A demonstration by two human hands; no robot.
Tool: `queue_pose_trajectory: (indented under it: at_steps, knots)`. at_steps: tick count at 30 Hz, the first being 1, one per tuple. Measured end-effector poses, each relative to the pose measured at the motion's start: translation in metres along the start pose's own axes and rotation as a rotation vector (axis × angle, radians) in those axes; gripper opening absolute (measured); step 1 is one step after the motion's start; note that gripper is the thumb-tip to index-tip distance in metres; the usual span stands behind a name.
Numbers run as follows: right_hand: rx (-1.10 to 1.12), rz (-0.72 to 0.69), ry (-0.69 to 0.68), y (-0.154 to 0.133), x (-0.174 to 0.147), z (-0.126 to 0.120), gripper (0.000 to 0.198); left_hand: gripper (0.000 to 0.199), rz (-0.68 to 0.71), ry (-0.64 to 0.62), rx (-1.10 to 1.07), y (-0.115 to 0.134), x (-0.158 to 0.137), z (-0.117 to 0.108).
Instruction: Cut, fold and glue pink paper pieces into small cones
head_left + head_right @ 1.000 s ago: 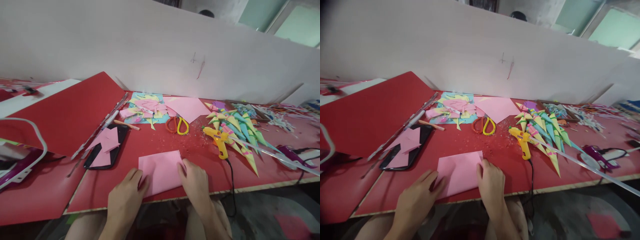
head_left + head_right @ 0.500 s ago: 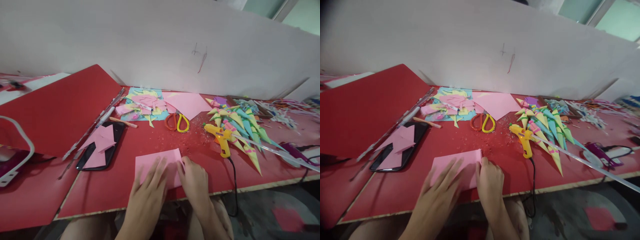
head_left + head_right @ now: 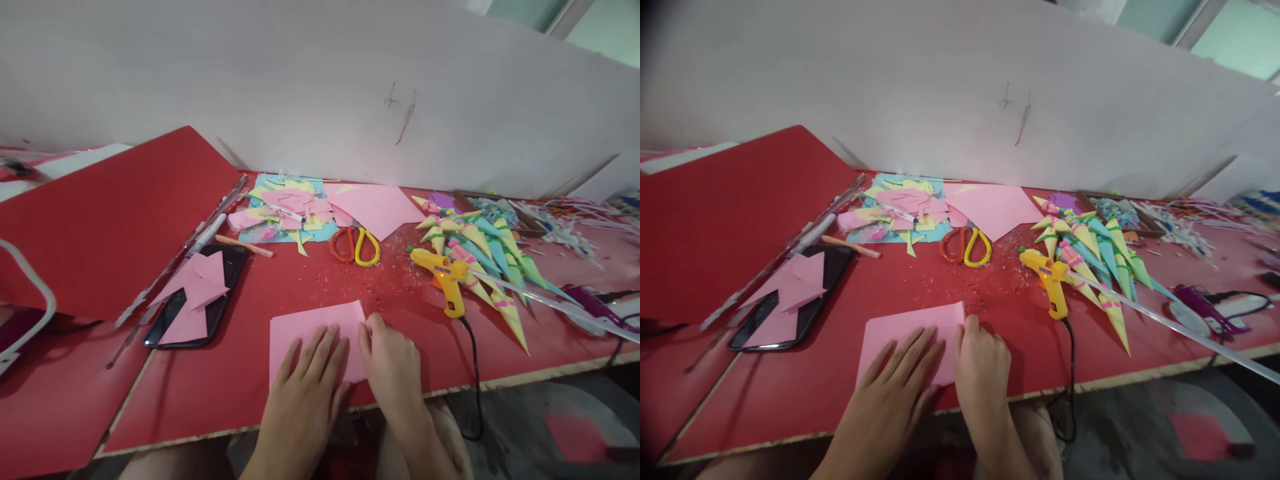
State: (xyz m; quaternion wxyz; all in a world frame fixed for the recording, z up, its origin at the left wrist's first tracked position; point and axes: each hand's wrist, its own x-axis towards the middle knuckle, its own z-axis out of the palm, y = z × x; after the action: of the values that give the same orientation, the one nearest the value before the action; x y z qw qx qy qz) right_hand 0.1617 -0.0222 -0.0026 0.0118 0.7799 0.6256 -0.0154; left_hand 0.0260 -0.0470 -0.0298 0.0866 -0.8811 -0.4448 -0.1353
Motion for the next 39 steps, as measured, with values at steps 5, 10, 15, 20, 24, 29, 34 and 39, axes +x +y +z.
queue_pose_trajectory:
  at_steps: [5,10,15,20,24,29,34,39]
  knots:
    - [-0.012,-0.014,0.021,-0.001,0.0,0.0,0.022,0.043,-0.001,0.012,0.012,-0.001,-0.001,0.002]
    - [0.012,-0.019,0.039,-0.001,0.0,0.001,0.02,0.043,0.009,0.031,0.023,-0.002,-0.002,0.004]
    - [0.048,-0.006,0.065,0.0,-0.001,0.003,0.016,0.042,0.02,0.074,0.03,-0.004,-0.002,0.006]
    - [0.047,-0.02,0.067,0.001,0.0,0.005,0.017,0.042,0.012,0.055,-0.01,-0.004,-0.002,0.007]
    - [0.048,-0.009,0.019,0.001,0.001,0.003,0.018,0.043,0.025,0.036,-0.006,-0.006,0.0,0.003]
    - [0.054,0.001,-0.036,0.0,0.002,-0.001,0.02,0.046,0.043,0.023,-0.007,-0.011,0.003,-0.001]
    - [0.045,0.009,-0.043,0.0,0.003,-0.002,0.021,0.047,0.042,-0.002,-0.027,-0.013,0.004,-0.002]
    - [0.018,-0.001,-0.028,0.001,0.003,-0.001,0.02,0.049,0.05,-0.034,-0.063,-0.015,0.006,-0.003]
